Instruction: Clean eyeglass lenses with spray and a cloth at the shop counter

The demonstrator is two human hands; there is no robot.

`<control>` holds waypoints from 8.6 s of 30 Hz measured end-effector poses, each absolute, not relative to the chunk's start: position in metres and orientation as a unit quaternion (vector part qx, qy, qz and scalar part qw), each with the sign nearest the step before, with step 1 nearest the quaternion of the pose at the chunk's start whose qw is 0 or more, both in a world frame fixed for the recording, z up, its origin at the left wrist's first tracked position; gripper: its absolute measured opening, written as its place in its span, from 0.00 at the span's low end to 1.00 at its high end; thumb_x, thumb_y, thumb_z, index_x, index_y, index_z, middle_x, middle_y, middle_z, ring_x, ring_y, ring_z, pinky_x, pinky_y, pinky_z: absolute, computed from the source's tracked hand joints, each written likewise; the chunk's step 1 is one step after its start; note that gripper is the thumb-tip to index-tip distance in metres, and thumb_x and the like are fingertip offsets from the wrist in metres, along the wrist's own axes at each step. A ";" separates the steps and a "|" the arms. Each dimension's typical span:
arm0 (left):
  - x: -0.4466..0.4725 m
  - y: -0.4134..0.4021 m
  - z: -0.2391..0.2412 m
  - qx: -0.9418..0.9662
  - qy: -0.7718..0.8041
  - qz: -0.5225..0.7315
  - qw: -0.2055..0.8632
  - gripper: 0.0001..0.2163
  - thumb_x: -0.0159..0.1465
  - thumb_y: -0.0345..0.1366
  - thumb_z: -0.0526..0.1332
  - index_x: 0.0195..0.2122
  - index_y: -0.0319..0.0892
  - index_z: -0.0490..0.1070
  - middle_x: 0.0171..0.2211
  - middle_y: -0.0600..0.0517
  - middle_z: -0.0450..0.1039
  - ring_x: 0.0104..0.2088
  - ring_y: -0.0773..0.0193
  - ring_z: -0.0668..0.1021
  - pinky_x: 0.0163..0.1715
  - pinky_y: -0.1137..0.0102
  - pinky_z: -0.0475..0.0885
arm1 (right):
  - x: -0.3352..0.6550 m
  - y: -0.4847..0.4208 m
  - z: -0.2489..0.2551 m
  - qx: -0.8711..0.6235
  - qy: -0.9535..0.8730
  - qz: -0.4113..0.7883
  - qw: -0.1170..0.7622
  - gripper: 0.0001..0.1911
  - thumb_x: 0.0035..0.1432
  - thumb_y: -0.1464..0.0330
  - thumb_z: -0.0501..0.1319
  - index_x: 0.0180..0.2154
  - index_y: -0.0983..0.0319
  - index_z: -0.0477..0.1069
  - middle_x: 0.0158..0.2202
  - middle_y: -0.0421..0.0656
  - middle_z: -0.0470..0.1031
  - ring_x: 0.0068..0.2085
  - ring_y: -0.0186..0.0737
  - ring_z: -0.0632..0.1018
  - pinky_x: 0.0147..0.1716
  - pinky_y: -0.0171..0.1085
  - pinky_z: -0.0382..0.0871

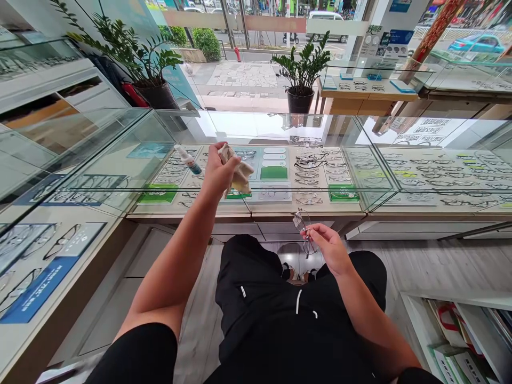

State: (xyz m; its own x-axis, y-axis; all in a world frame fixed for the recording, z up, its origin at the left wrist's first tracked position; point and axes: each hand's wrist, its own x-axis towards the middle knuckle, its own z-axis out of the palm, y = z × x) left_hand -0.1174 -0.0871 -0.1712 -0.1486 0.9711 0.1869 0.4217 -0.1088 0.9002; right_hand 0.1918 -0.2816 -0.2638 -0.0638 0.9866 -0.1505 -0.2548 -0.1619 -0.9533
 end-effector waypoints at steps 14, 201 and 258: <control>-0.042 -0.179 -0.209 0.729 0.509 0.376 0.261 0.15 0.74 0.47 0.61 0.43 0.42 0.83 0.40 0.45 0.82 0.42 0.53 0.80 0.48 0.61 0.74 | 0.189 -0.272 -0.260 -0.483 -0.392 0.516 0.589 0.15 0.63 0.51 0.73 0.41 0.55 0.84 0.45 0.44 0.87 0.47 0.46 0.82 0.53 0.45 0.74; -0.026 -0.036 -0.237 0.559 0.300 0.489 0.599 0.21 0.60 0.55 0.77 0.36 0.43 0.76 0.35 0.50 0.77 0.37 0.63 0.78 0.36 0.70 0.71 | 0.170 -0.047 -0.238 -0.366 -0.545 0.519 0.547 0.36 0.49 0.32 0.73 0.27 0.57 0.68 0.28 0.38 0.67 0.30 0.37 0.66 0.32 0.39 0.61; -0.011 -0.043 -0.241 0.642 0.378 0.539 0.393 0.16 0.68 0.51 0.67 0.35 0.44 0.88 0.47 0.44 0.86 0.49 0.49 0.84 0.49 0.58 0.80 | 0.163 -0.048 -0.249 -0.461 -0.641 0.361 0.497 0.30 0.65 0.39 0.64 0.33 0.59 0.84 0.31 0.42 0.77 0.35 0.42 0.76 0.38 0.40 0.69</control>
State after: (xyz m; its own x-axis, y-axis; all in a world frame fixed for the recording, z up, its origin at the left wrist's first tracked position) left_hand -0.0111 -0.0425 -0.2414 0.1331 0.9094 0.3941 0.0624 -0.4045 0.9124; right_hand 0.1634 -0.0485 -0.2488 -0.0813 0.9493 0.3037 0.2324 0.3144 -0.9204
